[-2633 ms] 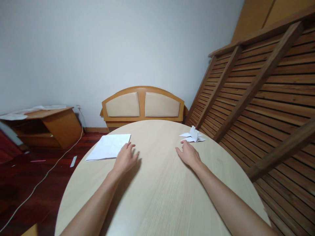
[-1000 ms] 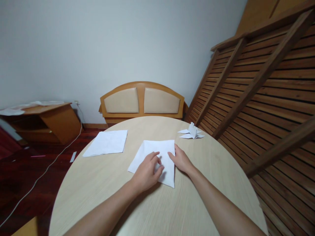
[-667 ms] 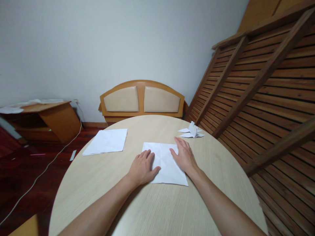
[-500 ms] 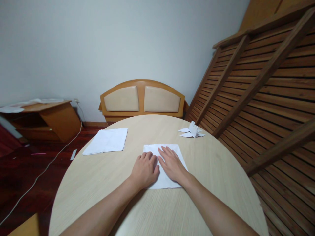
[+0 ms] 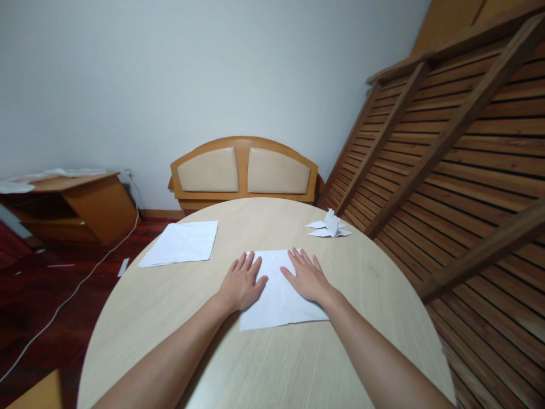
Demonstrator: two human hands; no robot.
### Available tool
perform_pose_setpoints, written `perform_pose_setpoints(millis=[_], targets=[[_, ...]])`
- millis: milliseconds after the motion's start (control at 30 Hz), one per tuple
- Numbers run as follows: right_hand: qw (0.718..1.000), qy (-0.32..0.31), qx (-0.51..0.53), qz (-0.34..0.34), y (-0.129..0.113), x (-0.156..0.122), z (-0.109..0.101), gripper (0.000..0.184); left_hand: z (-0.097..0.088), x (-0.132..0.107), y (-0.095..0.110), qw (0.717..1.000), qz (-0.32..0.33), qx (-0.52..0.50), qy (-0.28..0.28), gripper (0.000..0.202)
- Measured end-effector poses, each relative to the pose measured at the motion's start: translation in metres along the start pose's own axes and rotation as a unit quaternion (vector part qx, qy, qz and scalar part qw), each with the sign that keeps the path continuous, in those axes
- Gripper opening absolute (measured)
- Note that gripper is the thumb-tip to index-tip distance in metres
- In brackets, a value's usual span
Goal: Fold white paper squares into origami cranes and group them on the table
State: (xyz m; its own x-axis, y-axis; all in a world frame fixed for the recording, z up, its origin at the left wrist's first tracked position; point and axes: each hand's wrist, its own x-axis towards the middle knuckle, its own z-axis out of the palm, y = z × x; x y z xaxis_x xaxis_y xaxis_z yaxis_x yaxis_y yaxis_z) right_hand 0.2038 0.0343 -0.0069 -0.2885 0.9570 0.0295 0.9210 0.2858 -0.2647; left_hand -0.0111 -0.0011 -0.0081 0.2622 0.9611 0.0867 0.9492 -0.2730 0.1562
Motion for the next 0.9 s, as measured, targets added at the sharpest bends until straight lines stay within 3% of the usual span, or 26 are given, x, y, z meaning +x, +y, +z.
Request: perform_pose_setpoints(millis=[67, 133, 233, 300, 433, 533, 700, 900], targets=[[0.999, 0.034, -0.014, 0.008, 0.003, -0.002, -0.004, 0.069, -0.001, 0.000, -0.002, 1.000, -0.004, -0.002, 0.005, 0.064], [0.997, 0.053, -0.009, -0.051, -0.002, -0.007, -0.007, 0.065, 0.000, 0.001, -0.004, 1.000, 0.001, -0.008, 0.016, 0.063], [0.983, 0.003, 0.041, -0.178, -0.019, -0.017, -0.007, 0.066, 0.001, 0.003, -0.007, 0.999, 0.006, -0.023, 0.036, 0.060], [0.978, -0.030, 0.059, -0.197, -0.028, -0.020, -0.004, 0.070, 0.000, 0.004, -0.008, 0.998, -0.004, -0.031, 0.061, 0.055], [0.983, -0.027, 0.071, -0.167, -0.035, -0.016, 0.003, 0.069, -0.006, 0.004, -0.006, 0.991, 0.035, -0.055, 0.115, 0.045], [0.984, -0.015, 0.070, -0.160, -0.034, -0.010, 0.004, 0.063, -0.006, 0.001, -0.001, 0.988, 0.102, -0.091, 0.071, 0.049], [0.987, -0.034, 0.058, -0.146, -0.021, -0.006, -0.003, 0.071, -0.003, 0.001, 0.001, 0.995, 0.080, -0.064, 0.009, 0.054], [0.999, -0.033, 0.033, -0.016, 0.014, -0.002, -0.008, 0.078, -0.003, 0.001, -0.004, 0.998, 0.049, -0.034, 0.004, 0.057]])
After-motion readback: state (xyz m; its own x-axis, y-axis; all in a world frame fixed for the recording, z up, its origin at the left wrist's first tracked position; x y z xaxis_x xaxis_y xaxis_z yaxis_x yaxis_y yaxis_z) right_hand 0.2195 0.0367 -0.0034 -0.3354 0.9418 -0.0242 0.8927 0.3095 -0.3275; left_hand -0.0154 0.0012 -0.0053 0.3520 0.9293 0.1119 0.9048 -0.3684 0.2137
